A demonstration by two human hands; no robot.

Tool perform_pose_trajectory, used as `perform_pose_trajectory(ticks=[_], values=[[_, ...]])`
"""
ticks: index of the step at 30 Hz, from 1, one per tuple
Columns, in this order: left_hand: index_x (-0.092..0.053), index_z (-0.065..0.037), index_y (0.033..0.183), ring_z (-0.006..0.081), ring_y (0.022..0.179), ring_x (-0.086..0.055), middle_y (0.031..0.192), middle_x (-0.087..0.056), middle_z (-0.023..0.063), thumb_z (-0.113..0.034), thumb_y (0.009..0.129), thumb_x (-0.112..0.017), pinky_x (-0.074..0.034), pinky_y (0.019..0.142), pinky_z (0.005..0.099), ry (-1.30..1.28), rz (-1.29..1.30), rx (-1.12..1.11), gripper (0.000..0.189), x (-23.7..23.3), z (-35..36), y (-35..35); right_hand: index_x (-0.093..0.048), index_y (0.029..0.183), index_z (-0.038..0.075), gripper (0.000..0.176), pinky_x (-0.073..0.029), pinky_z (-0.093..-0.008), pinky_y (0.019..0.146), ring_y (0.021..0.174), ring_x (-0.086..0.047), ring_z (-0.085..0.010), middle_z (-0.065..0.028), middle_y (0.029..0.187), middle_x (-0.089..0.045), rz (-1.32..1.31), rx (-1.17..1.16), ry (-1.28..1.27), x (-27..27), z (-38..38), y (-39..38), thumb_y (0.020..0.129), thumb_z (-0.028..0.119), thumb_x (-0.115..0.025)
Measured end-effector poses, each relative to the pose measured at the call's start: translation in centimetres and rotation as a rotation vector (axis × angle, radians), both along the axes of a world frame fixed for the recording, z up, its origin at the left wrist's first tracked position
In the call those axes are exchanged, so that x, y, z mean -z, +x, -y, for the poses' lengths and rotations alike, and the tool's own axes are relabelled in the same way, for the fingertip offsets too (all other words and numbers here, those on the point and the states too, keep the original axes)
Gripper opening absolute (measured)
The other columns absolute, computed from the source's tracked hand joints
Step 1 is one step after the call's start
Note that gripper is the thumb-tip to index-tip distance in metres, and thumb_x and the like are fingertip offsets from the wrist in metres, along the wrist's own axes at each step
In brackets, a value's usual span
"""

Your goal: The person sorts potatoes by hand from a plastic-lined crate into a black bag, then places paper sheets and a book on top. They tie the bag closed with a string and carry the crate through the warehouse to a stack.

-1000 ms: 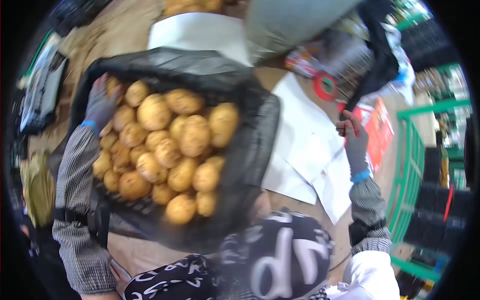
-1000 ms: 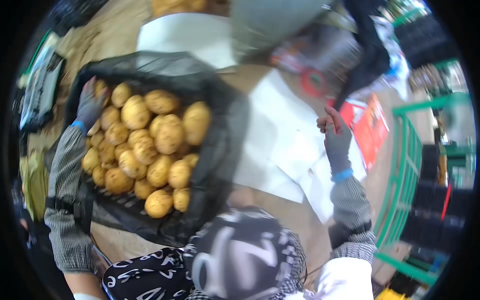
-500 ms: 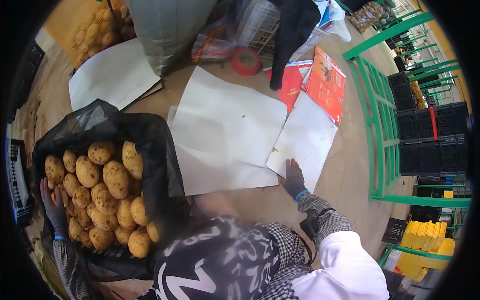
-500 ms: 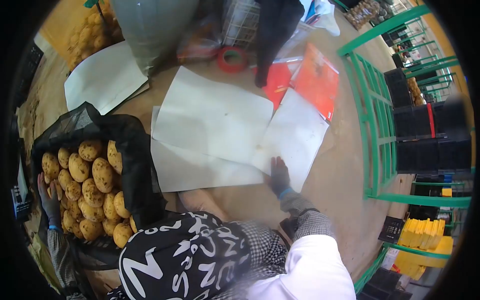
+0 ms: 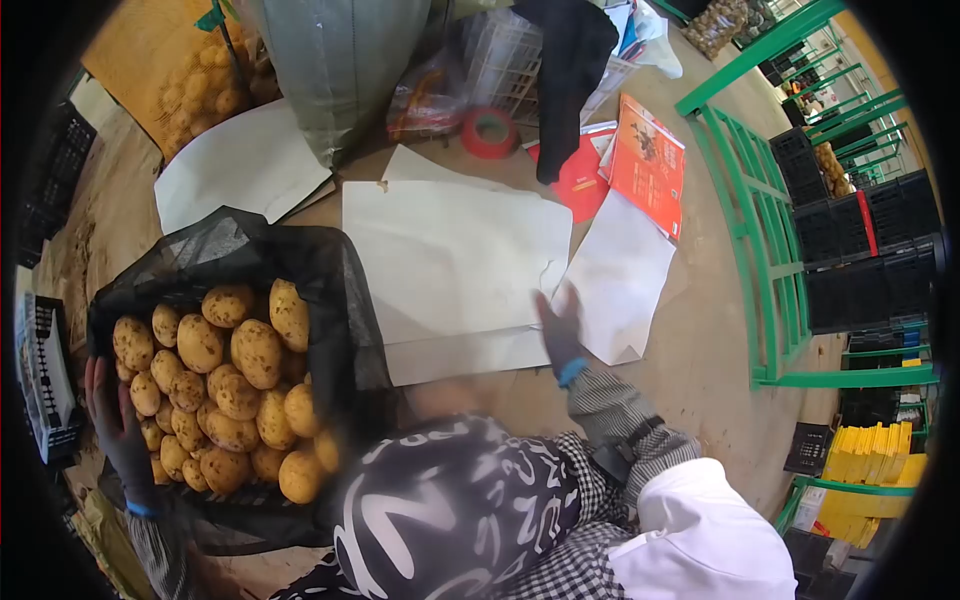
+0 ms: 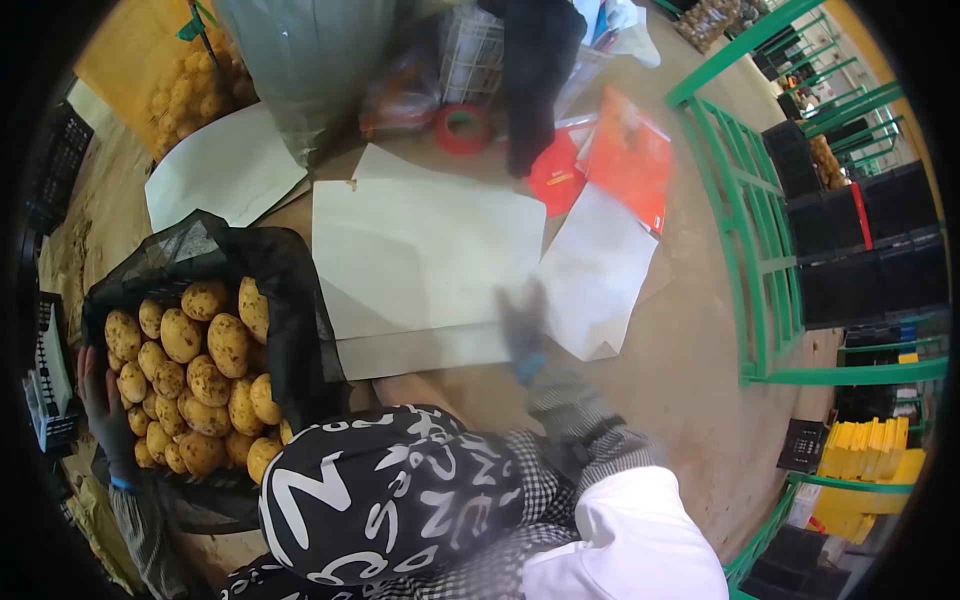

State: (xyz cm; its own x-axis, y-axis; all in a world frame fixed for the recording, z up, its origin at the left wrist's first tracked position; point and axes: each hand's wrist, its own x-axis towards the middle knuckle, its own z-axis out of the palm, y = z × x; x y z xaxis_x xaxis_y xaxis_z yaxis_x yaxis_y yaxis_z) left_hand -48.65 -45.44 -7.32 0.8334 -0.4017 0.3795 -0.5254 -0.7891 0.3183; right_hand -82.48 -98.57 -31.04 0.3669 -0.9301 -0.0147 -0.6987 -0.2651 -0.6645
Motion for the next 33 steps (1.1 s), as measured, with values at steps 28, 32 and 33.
perform_pose_trajectory(ticks=[28,32,33], values=[[-0.051,0.001,0.130,0.0264,0.130,-0.043,0.139,-0.047,0.0150,-0.004,0.097,-0.045,-0.034,0.109,0.0360,-0.054,-0.189,0.091,0.034,0.6,-2.7,0.3,-0.055,0.122,-0.004,0.064,-0.052,-0.0401,0.087,0.106,-0.061,-0.0307,-0.0170,0.114,-0.064,-0.372,0.723,0.121,1.4,8.8,-19.7,0.078,0.038,-0.075],[-0.052,0.004,0.128,0.0261,0.129,-0.044,0.138,-0.047,0.0157,-0.007,0.099,-0.043,-0.034,0.108,0.0350,-0.011,-0.198,0.089,0.032,-0.8,2.0,1.3,-0.060,0.098,0.001,0.023,-0.055,-0.0366,0.074,0.085,-0.065,-0.0240,-0.0106,0.093,-0.066,0.317,0.105,0.735,12.1,12.1,-24.3,0.087,0.021,-0.065],[-0.052,0.004,0.128,0.0265,0.128,-0.045,0.136,-0.048,0.0164,-0.007,0.098,-0.045,-0.034,0.108,0.0349,0.006,-0.174,0.096,0.032,-1.9,4.5,0.9,-0.059,0.093,0.004,0.014,-0.056,-0.0354,0.072,0.082,-0.064,-0.0221,-0.0092,0.090,-0.065,0.783,0.246,1.062,9.1,9.6,-20.9,0.090,0.017,-0.062]])
